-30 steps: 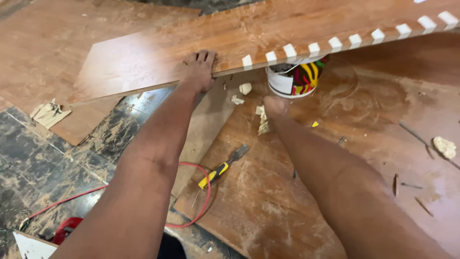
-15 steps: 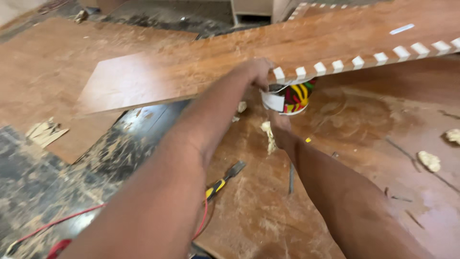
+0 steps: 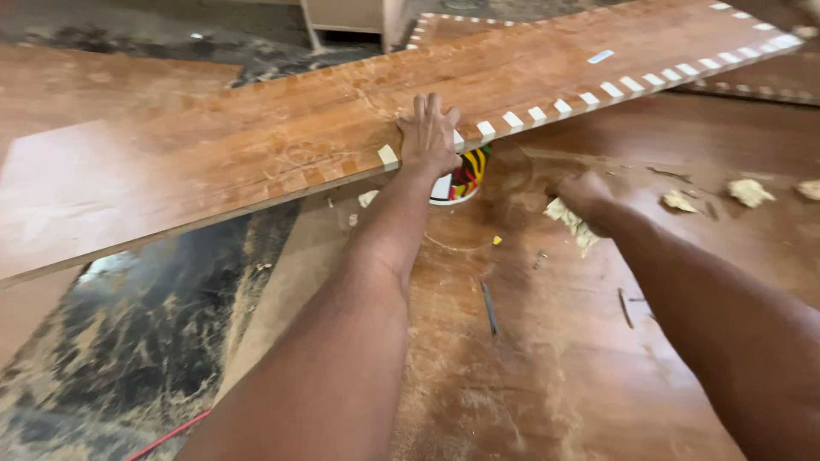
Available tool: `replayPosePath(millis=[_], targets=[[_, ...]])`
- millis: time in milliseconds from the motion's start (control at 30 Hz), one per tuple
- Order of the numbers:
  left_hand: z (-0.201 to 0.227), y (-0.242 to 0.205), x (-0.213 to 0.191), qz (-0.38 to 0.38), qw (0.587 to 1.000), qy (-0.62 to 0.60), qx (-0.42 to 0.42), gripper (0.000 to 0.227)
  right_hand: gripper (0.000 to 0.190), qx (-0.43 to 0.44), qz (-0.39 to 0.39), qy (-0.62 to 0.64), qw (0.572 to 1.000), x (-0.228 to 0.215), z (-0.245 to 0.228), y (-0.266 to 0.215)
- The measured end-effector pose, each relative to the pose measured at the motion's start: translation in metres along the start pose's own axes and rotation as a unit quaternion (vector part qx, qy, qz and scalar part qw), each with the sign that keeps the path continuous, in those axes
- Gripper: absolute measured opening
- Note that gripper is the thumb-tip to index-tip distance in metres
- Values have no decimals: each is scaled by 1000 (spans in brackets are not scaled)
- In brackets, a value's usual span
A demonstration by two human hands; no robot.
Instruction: The person applies putty to the edge of a wooden board by hand, smoothing it into the gaps between small white blocks. The person works along the length of the board, repeatedly pressing and smoothing the putty.
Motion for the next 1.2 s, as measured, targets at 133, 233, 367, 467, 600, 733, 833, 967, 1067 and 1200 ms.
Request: replayPosePath(millis=[133, 233, 367, 467, 600, 733, 833, 967, 1067, 1200], targets=[[-2, 5, -2, -6, 1000, -19, -2, 71, 35, 63, 41, 17, 997, -39, 4, -17], [-5, 8, 4, -27, 999, -5, 16, 65, 33, 58, 54, 8, 997, -49, -13, -30], [-5, 7, 11, -93, 996, 0, 9, 80, 36, 29, 26, -192, 981, -49, -63, -48], [-10, 11, 9, -60, 997, 29, 32, 79, 34, -47, 19, -262, 964, -51, -114, -48], [-1, 16, 22, 48, 993, 77, 80, 54, 36, -105, -2, -231, 967, -49, -142, -32], [0, 19, 35, 67, 993, 32, 93, 43, 40, -71, -4, -235, 969, -18, -130, -19], [-7, 17, 29, 49, 993, -20, 106, 53, 47, -69, -36, -299, 951, 15, -118, -20], [-17, 16, 23, 17, 996, -13, 90, 57, 41, -32, -55, -278, 958, 35, -95, -7], [-30, 15, 22, 2, 996, -15, 92, 56, 41, -92, -85, -250, 960, 59, -96, 11], [-43, 38, 14, -2, 989, -125, 81, 64, 33, -92, -105, -57, 989, 85, -94, 24]])
Point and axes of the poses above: each hand's wrist, its own y-axis towards the middle knuckle, its own x-axis out of the palm, z = x × y, the point moved 7 cm from there along y, towards the middle knuckle
